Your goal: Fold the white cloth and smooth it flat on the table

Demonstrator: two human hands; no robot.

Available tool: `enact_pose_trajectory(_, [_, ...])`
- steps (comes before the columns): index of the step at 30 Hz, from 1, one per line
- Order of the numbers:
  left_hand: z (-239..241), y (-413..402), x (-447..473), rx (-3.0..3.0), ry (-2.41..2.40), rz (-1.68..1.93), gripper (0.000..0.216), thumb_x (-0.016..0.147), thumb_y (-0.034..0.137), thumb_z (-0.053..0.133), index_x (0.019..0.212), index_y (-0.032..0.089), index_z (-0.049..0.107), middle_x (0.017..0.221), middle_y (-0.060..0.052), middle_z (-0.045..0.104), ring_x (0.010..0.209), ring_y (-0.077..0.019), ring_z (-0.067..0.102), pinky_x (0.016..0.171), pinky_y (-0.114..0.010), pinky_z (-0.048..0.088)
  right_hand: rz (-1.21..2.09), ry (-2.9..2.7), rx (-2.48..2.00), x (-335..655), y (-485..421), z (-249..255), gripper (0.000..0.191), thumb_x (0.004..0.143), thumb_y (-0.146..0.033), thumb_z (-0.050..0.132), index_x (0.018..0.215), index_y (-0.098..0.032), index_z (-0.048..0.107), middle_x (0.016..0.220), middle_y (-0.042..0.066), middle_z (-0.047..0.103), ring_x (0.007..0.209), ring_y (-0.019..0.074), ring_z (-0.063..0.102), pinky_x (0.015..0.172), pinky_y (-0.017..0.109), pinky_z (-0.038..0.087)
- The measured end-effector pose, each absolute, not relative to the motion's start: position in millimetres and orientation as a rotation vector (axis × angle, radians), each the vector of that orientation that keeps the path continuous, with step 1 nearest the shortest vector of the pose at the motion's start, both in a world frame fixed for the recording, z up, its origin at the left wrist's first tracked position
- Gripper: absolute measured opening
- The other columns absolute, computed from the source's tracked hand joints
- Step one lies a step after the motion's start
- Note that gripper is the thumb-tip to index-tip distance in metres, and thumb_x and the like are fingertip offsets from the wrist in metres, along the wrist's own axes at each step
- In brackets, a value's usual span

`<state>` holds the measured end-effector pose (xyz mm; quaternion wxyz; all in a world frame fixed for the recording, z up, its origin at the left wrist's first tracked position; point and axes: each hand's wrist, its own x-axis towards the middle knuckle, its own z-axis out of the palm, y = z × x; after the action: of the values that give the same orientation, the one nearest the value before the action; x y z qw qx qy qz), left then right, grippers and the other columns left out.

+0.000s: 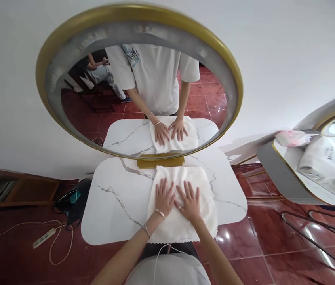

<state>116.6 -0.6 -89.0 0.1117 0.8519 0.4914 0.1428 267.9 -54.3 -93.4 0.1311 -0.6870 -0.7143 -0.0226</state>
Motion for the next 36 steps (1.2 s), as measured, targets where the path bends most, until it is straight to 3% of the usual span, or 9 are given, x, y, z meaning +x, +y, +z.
enact_pose_trajectory(6, [-82.5,-65.9,92.3,2.644,1.319,0.379,0.060,0.092,0.035,0.046,0.149,0.029,0.027,0.157,-0.007,0.022,0.145,-0.0272,0.021,0.115,-0.048,0.025,-0.102,-1.972,-2.008,256.6,-91.8,-96.2,0.058,0.094,-0.032,0.042,0.149,-0.030,0.026,0.157,0.011,0.019,0.144,0.0326,0.017,0.110,0.061,0.017])
enact_pose_trajectory(13, [-87.5,-69.4,4.0,2.710,1.647,0.328,0.054,0.091,0.032,0.045,0.144,0.030,0.038,0.152,-0.007,0.035,0.141,-0.0251,0.031,0.114,-0.043,0.024,-0.019,-2.175,-1.752,169.9,-68.8,-97.1,0.065,0.091,-0.037,0.048,0.150,-0.026,0.025,0.157,0.016,0.016,0.143,0.0402,0.015,0.109,0.064,0.014])
enact_pose_trajectory(20, [-95.6,-61.8,12.6,2.487,1.953,0.371,0.050,0.091,0.033,0.046,0.140,0.035,0.043,0.153,-0.009,0.034,0.142,-0.0345,0.025,0.112,-0.061,0.006,-0.039,-2.234,-1.653,174.8,-40.7,-102.9,0.059,0.093,-0.040,0.045,0.149,-0.033,0.027,0.156,0.008,0.022,0.142,0.0318,0.023,0.113,0.054,0.013])
enact_pose_trajectory(24, [-88.4,-39.9,77.6,2.330,1.771,0.416,0.046,0.084,0.034,0.057,0.130,0.036,0.055,0.155,-0.009,0.029,0.141,-0.0342,0.027,0.110,-0.056,0.018,-0.144,-2.133,-1.787,240.1,-42.9,-111.5,0.052,0.094,-0.038,0.043,0.145,-0.031,0.038,0.154,0.008,0.028,0.141,0.0304,0.027,0.113,0.053,0.017])
enact_pose_trajectory(27, [-71.8,-15.1,127.6,1.981,1.811,0.514,0.037,0.079,0.024,0.061,0.116,0.027,0.064,0.154,-0.010,0.028,0.139,-0.0343,0.028,0.105,-0.050,0.030,-0.177,-2.093,-1.852,297.6,-55.1,-115.6,0.049,0.095,-0.041,0.042,0.143,-0.031,0.041,0.153,0.006,0.031,0.141,0.0280,0.029,0.113,0.052,0.021])
enact_pose_trajectory(32, [-44.6,27.9,177.0,1.449,1.694,0.553,0.044,0.074,0.020,0.062,0.118,0.016,0.053,0.122,-0.013,0.059,0.116,-0.0249,0.054,0.098,-0.037,0.041,-0.159,-2.018,-1.935,355.2,-76.5,-115.9,0.047,0.094,-0.042,0.040,0.140,-0.031,0.044,0.151,0.005,0.035,0.140,0.0277,0.031,0.111,0.054,0.026])
enact_pose_trajectory(36, [-34.7,46.5,179.5,1.449,1.615,0.501,0.063,0.075,0.031,0.065,0.130,0.011,0.042,0.119,-0.017,0.062,0.108,-0.0251,0.060,0.091,-0.033,0.045,-0.055,-2.030,-1.906,350.6,-84.5,-120.1,0.046,0.093,-0.042,0.043,0.137,-0.032,0.047,0.150,0.006,0.038,0.138,0.0298,0.035,0.109,0.057,0.029])
